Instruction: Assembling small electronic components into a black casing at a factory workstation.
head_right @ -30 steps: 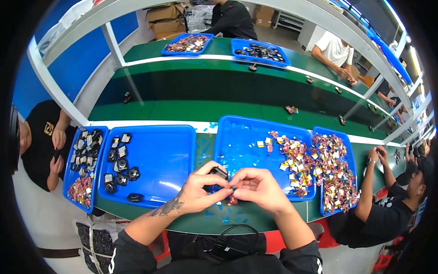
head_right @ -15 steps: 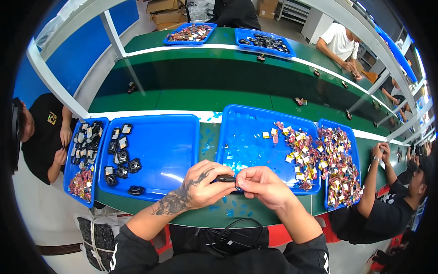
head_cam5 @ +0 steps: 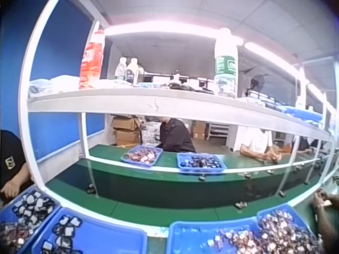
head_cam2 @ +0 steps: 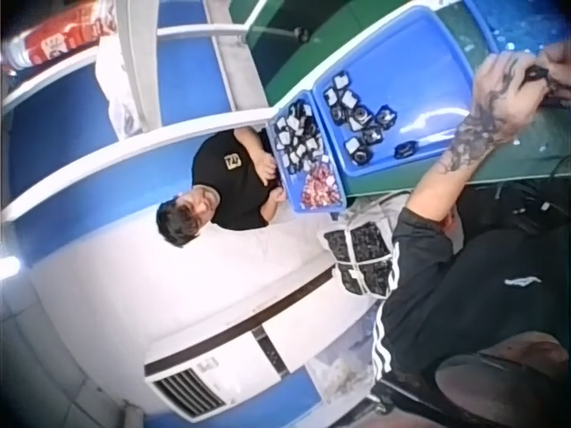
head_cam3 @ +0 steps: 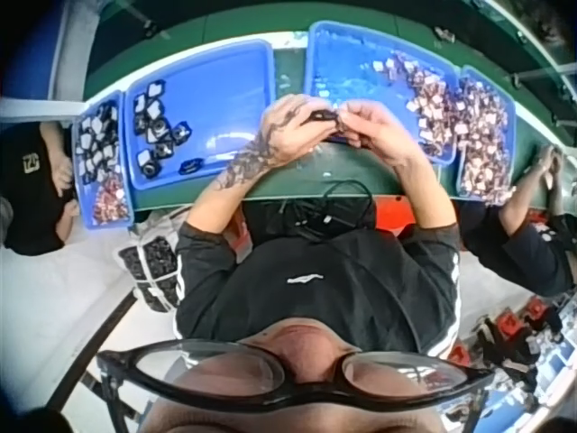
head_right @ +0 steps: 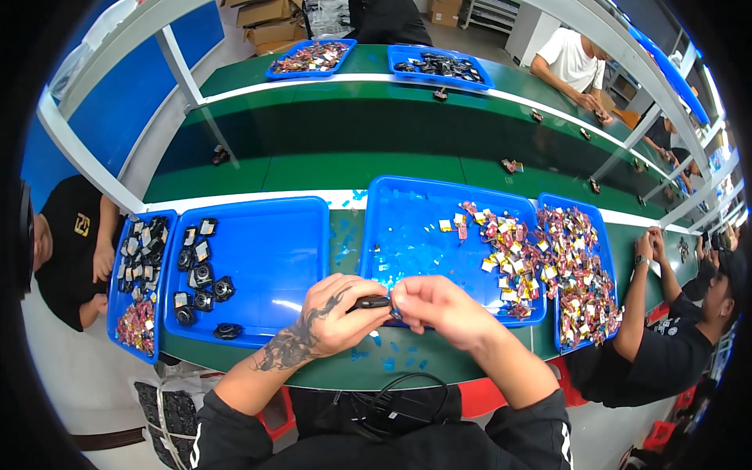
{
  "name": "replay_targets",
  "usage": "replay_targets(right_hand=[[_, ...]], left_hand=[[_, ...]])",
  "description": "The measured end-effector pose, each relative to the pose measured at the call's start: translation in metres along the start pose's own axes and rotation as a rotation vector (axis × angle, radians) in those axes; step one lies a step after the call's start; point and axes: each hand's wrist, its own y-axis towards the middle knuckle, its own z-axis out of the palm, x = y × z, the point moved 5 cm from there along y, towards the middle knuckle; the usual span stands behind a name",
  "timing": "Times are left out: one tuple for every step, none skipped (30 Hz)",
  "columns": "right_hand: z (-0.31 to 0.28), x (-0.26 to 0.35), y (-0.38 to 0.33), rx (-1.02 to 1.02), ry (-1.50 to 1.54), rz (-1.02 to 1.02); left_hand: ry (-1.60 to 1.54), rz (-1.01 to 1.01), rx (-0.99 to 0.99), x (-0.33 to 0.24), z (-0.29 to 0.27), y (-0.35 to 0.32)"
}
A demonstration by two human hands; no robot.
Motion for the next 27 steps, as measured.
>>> replay_targets(right_hand=[[-0.003, -0.004, 0.005, 0.001, 0.259, 0.015], [-0.004, -0.007, 0.01, -0.01, 0.259, 0.01], [-0.014, -0.003, 0.019, -0.185, -0.081, -0.132], [-0.02, 0.003, 0.023, -0.356, -0.424, -0.272], [-0.017, 0.018, 0.019, -0.601, -1.103, -0.618], [-0.015, 0.021, 0.018, -0.596, -1.105, -0.63], [-0.012, 0.021, 0.015, -0.534, -1.009, -0.587], [-0.011, 0.018, 0.013, -0.472, -0.914, -0.543], [-0.016, 0.002, 0.016, -0.406, -0.391, -0.377], [-0.012, 0.002, 0.013, -0.396, -0.393, -0.382], [-0.004, 0.009, 0.008, -0.391, -0.447, -0.465], [0.003, 0.015, 0.002, -0.398, -0.498, -0.543], [0.003, 0.014, 0.003, -0.436, -0.504, -0.552], [0.006, 0.014, 0.004, -0.436, -0.504, -0.549], [0.009, 0.017, 0.005, -0.458, -0.525, -0.599], [0.01, 0.02, 0.005, -0.477, -0.547, -0.648], [0.009, 0.019, 0.005, -0.469, -0.551, -0.647], [0.002, 0.016, 0.003, -0.558, -0.493, -0.612], [-0.003, 0.014, 0.001, -0.645, -0.436, -0.575], [-0.001, 0.015, 0.0, -0.632, -0.443, -0.576], [0.004, 0.018, -0.003, -0.613, -0.436, -0.573], [0.009, 0.022, -0.005, -0.594, -0.428, -0.57], [0.019, 0.028, -0.005, -0.564, -0.494, -0.582], [0.021, 0.028, -0.001, -0.553, -0.497, -0.582], [0.023, 0.028, 0.002, -0.556, -0.571, -0.611], [0.026, 0.029, 0.004, -0.559, -0.646, -0.64], [0.027, 0.033, 0.006, -0.596, -0.71, -0.669]], left_hand=[[0.025, 0.014, -0.016, -0.001, 0.0, 0.003], [0.016, 0.021, -0.016, -0.003, 0.002, 0.003], [-0.02, -0.091, -0.031, 0.003, 0.004, 0.003], [-0.056, -0.205, -0.047, 0.007, 0.005, 0.0], [-0.149, -0.367, -0.057, 0.014, 0.009, -0.003], [-0.223, -0.485, -0.074, 0.019, 0.008, -0.007], [-0.342, -0.639, -0.06, 0.024, 0.01, -0.012], [-0.462, -0.792, -0.046, 0.029, 0.013, -0.017], [-0.454, -0.79, -0.053, 0.029, 0.015, -0.019], [-0.534, -0.818, -0.098, 0.032, 0.02, -0.022], [-0.613, -0.845, -0.143, 0.036, 0.022, -0.025], [-0.616, -0.846, -0.142, 0.036, 0.023, -0.025], [-0.628, -0.828, -0.124, 0.036, 0.024, -0.023], [-0.64, -0.811, -0.107, 0.036, 0.026, -0.022], [-0.638, -0.812, -0.112, 0.037, 0.026, -0.023], [-0.741, -0.829, -0.125, 0.039, 0.028, -0.025], [-0.843, -0.845, -0.14, 0.039, 0.03, -0.027], [-0.839, -0.844, -0.153, 0.039, 0.027, -0.024], [-1.032, -0.945, -0.199, 0.04, 0.028, -0.022], [-1.228, -1.04, -0.247, 0.041, 0.03, -0.022], [-1.214, -1.031, -0.21, 0.046, 0.031, -0.024], [-1.209, -1.031, -0.223, 0.044, 0.032, -0.024], [-1.232, -0.992, -0.305, 0.041, 0.033, -0.022], [-1.254, -0.951, -0.386, 0.038, 0.031, -0.022], [-1.286, -0.928, -0.324, 0.036, 0.034, -0.023], [-1.287, -0.929, -0.325, 0.037, 0.036, -0.026], [-1.259, -0.915, -0.288, 0.037, 0.038, -0.027]])
